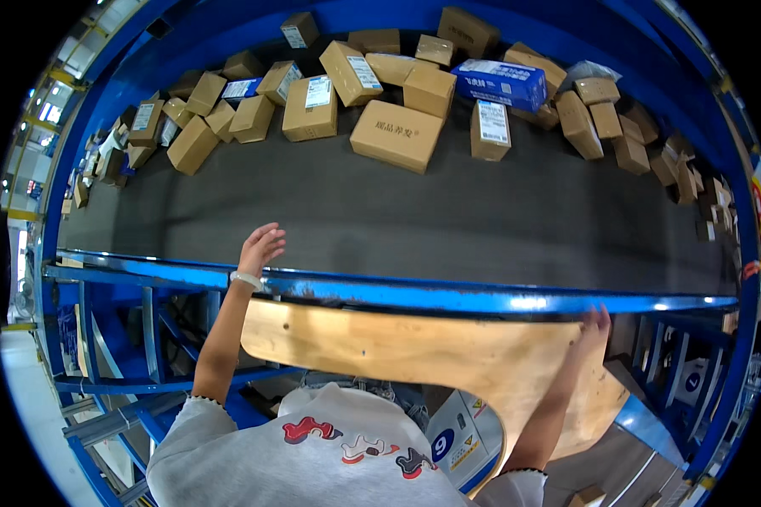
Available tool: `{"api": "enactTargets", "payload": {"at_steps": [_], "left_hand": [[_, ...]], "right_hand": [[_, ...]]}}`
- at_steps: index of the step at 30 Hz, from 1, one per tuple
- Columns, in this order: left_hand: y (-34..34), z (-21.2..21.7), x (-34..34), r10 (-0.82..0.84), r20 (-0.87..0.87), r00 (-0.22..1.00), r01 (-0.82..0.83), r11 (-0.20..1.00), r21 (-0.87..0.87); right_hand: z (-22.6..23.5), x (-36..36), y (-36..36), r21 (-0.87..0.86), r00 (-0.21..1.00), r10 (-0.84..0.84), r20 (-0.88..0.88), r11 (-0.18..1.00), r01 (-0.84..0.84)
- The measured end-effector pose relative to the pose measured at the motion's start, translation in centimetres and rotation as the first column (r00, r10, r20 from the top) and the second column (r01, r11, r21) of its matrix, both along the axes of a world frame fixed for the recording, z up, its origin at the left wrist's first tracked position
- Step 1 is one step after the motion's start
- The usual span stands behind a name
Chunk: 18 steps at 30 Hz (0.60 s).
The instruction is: The person stands at a conveyor belt station in a warehouse, picking up various cardboard boxes and packages from the moving belt. They place each item onto a wooden scanning platform to read the label, then move the items to a side area for sorting. The process is repetitive and involves handling different package sizes and types.
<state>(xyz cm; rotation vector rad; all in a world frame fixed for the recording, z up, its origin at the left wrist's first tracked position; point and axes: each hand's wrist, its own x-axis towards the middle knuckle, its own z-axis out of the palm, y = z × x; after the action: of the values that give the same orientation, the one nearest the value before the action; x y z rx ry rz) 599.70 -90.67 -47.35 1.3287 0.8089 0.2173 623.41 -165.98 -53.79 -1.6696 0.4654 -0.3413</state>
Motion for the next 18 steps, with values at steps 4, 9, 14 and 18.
{"api": "enactTargets", "payload": {"at_steps": [4, 9, 14, 18], "left_hand": [[4.4, -4.4, 11.3, -0.224, -0.177, 0.958, 0.285, 0.784, 0.552], [3.5, -3.5, 35.1, -0.57, -0.298, 0.765, 0.485, 0.206, 0.85], [3.7, -5.7, 49.7, -0.555, -0.569, 0.607, 0.636, -0.09, 0.766], [2.5, -5.5, 52.8, -0.485, -0.766, 0.422, 0.807, -0.183, 0.561]], "right_hand": [[7.6, 15.3, 28.1, -0.417, 0.841, 0.54, -0.026, 0.759, -0.5], [8.7, 31.8, 46.7, -0.821, 0.665, 0.745, -0.056, 0.345, -0.455], [8.7, 38.7, 58.0, -0.836, 0.613, 0.663, -0.43, -0.035, -0.548], [6.1, 41.0, 57.1, -0.789, 0.575, 0.699, -0.425, 0.025, -0.614]]}}
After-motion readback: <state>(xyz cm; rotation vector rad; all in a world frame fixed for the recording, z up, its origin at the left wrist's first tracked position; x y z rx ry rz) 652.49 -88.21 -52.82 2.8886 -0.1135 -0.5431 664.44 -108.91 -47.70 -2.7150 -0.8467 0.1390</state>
